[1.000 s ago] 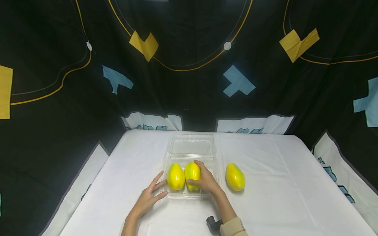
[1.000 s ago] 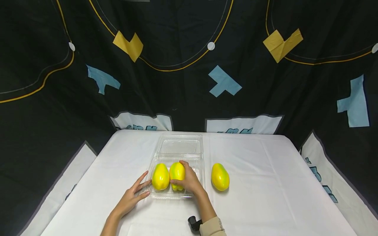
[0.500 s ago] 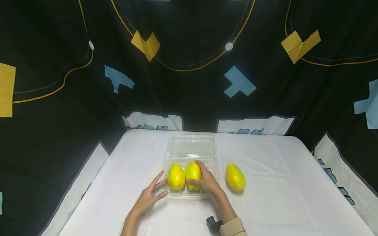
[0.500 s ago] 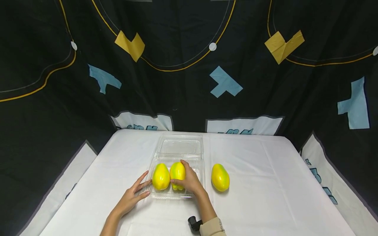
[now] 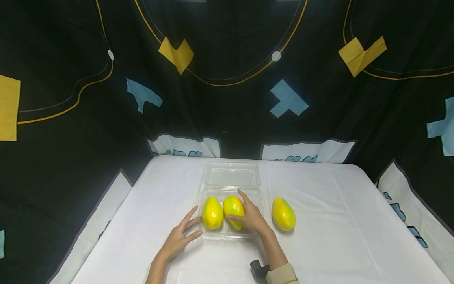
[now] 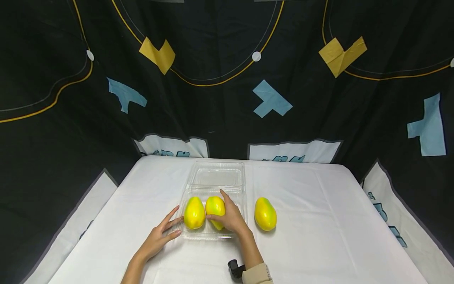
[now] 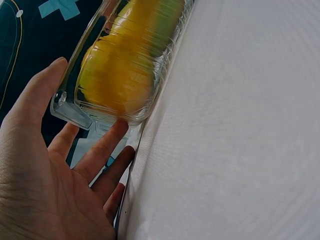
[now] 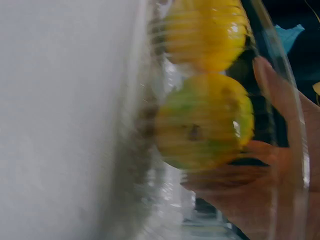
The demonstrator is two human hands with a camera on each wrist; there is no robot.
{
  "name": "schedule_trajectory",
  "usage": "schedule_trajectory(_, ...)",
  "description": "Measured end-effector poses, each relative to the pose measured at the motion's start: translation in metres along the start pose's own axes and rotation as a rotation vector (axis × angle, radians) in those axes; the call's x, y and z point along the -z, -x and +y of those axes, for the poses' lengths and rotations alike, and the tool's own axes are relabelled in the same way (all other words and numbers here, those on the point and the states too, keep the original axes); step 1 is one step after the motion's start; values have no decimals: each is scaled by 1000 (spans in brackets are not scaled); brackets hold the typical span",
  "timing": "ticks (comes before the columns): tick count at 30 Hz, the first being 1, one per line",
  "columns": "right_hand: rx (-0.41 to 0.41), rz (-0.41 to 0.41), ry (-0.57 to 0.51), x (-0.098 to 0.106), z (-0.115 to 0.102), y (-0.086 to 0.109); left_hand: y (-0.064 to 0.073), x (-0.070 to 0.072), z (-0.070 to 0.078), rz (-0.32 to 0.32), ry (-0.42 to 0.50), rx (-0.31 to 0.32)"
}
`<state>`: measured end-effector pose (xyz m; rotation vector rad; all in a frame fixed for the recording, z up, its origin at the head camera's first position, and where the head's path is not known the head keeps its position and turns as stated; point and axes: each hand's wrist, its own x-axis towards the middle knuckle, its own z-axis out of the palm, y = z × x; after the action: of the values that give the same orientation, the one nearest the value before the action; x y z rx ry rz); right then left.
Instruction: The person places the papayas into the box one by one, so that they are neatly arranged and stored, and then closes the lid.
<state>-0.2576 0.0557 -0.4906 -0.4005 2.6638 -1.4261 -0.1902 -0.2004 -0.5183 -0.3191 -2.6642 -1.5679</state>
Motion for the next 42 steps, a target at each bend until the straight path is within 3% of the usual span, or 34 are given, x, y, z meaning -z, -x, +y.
schedule_trajectory(7,42,72,-22,26,-8,5,-5,-4,-21,11,-16,1)
schedule_trajectory(15,130,345,-133,63,-3,12,-6,-3,-19,4,-24,10)
schedule_trajectory(20,246,486,-178,77,34,8,-5,-1,-17,1,-3,12)
schedule_trajectory(22,252,523,-195,82,45,8,-5,-1,-16,0,6,16)
schedule_trajectory(25,223,568,-207,88,54,12,-5,-1,-16,-2,4,20)
schedule_trajectory(31,80,577,-233,101,43,33,-5,-3,-19,0,-12,9)
schedule_trajectory(40,-134,515,-214,103,65,41,-5,-3,-21,-7,2,6)
schedule_trajectory(42,-168,496,-212,99,85,37,-5,-3,-21,-9,1,13)
